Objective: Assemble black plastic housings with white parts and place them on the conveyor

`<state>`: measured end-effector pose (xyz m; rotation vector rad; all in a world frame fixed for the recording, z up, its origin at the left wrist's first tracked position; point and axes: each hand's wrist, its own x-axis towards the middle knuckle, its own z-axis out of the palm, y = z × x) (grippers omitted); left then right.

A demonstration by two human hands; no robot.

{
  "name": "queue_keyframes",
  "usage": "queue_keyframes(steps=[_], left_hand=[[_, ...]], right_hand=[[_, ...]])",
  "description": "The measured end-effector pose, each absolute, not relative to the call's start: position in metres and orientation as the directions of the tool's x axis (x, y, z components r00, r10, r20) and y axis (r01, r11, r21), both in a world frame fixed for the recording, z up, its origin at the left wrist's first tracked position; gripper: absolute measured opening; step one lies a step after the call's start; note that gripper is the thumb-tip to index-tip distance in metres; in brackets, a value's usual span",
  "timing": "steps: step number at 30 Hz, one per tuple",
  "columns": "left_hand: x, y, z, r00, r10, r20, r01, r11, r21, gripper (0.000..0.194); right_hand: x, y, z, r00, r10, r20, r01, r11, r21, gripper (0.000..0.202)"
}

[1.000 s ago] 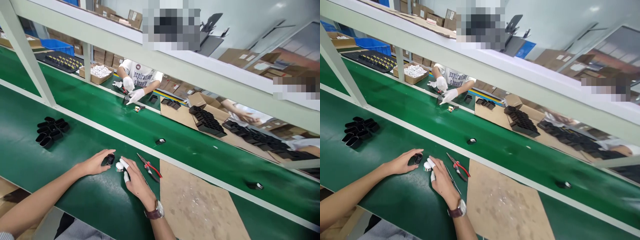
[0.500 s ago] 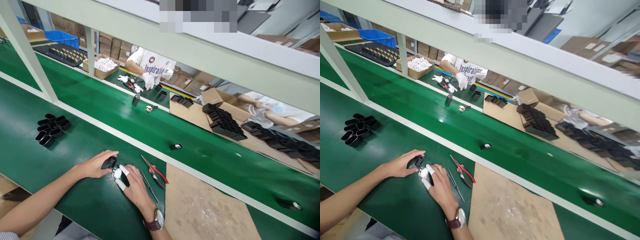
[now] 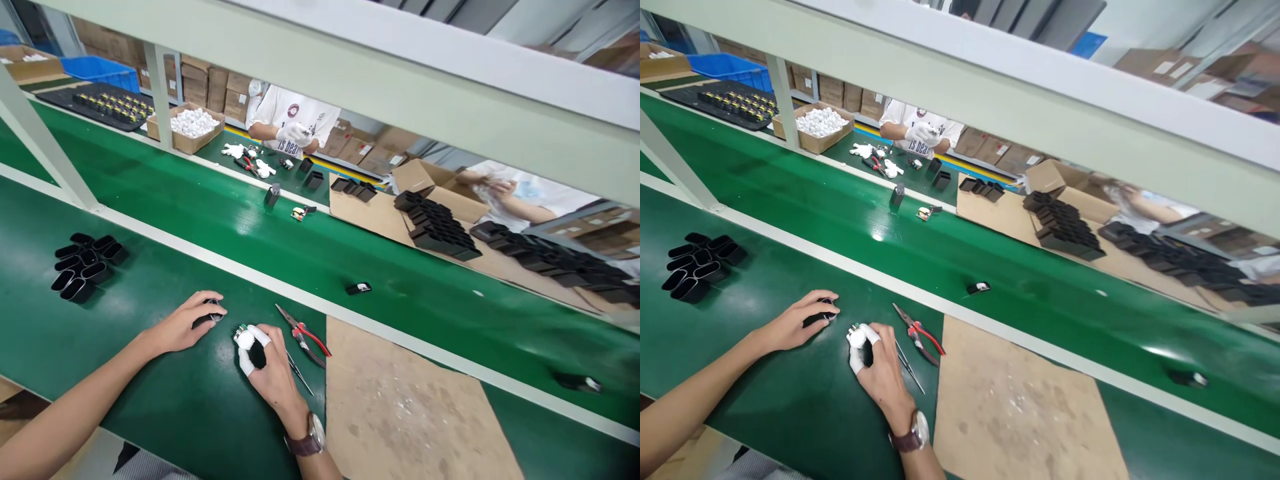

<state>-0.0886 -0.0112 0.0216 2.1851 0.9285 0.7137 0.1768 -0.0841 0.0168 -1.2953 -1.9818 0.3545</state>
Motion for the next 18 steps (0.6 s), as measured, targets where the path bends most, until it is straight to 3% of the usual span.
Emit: queue_keyframes(steps=[3,9,18], left_hand=[[-0.083,-0.015,0.016,0.568,0.793,0.220,0.410,-0.504,0.760,0.024],[-0.069,-0.029,0.009,0.521,0.824,0.224,0.385,-0.461,0.800,0.059],[-0.071,-0.037,0.011,0.567,0.770,0.292,0.359,-0.550,0.754,0.067]], right_hand=[[0.175,-0.086,0.023,-0.230,0.865,0.445,0.659,0.475,-0.583,0.048],[0.166,-0.089,0.045,-0.229,0.843,0.487,0.610,0.514,-0.603,0.048],[0.158,-0.090,0.059,-0.319,0.790,0.524,0.637,0.588,-0.499,0.057]])
